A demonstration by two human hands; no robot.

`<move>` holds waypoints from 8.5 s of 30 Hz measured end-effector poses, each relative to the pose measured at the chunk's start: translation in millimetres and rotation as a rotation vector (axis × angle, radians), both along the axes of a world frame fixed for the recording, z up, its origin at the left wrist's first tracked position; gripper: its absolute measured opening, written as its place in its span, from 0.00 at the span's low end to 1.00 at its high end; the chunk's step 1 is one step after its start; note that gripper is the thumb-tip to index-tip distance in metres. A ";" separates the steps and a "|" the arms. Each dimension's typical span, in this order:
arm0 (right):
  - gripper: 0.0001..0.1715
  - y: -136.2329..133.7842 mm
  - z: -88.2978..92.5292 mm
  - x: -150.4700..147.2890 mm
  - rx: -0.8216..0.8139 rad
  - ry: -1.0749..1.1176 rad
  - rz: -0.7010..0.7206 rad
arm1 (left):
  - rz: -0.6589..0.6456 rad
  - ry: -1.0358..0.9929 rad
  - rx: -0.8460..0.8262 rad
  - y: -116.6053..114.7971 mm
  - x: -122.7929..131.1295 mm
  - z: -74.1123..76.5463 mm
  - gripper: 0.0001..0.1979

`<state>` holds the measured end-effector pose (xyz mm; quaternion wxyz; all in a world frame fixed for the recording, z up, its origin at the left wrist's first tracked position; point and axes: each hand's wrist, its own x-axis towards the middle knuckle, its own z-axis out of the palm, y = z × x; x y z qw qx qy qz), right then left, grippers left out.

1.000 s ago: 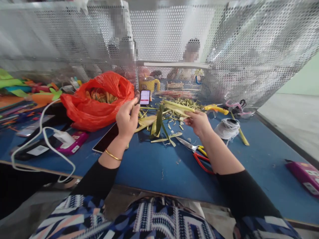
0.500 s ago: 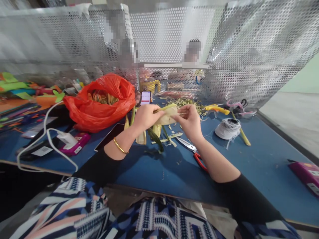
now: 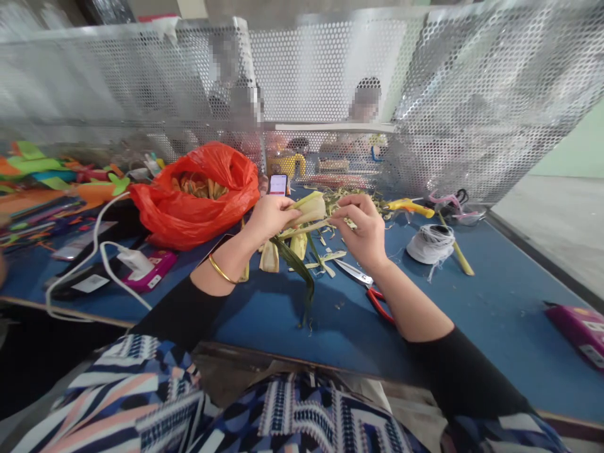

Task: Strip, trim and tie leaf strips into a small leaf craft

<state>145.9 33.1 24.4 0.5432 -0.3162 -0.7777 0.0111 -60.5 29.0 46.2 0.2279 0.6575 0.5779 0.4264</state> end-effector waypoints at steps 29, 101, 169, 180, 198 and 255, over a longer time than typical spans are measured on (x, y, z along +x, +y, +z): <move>0.14 -17.9 -25.9 64.7 -0.825 0.640 -0.002 | -0.121 -0.499 -0.421 -33.8 90.4 -24.7 0.11; 0.25 -38.1 -25.2 55.4 -1.167 0.425 0.245 | -0.191 -0.595 -0.570 -27.4 116.7 -44.9 0.15; 0.10 45.0 27.1 122.8 -0.187 0.581 -0.354 | -0.448 -0.921 -0.903 -23.4 110.3 -39.0 0.25; 0.14 15.1 -1.3 67.8 -0.875 0.202 0.092 | -0.466 -0.954 -0.820 -26.1 112.1 -38.3 0.24; 0.23 16.3 -8.4 70.1 -1.014 0.805 0.123 | -0.651 -0.667 -0.658 -29.8 112.5 -47.1 0.20; 0.07 -25.6 -27.2 59.6 -0.127 -0.127 0.024 | -0.048 -1.004 -0.518 -29.0 113.2 -33.2 0.05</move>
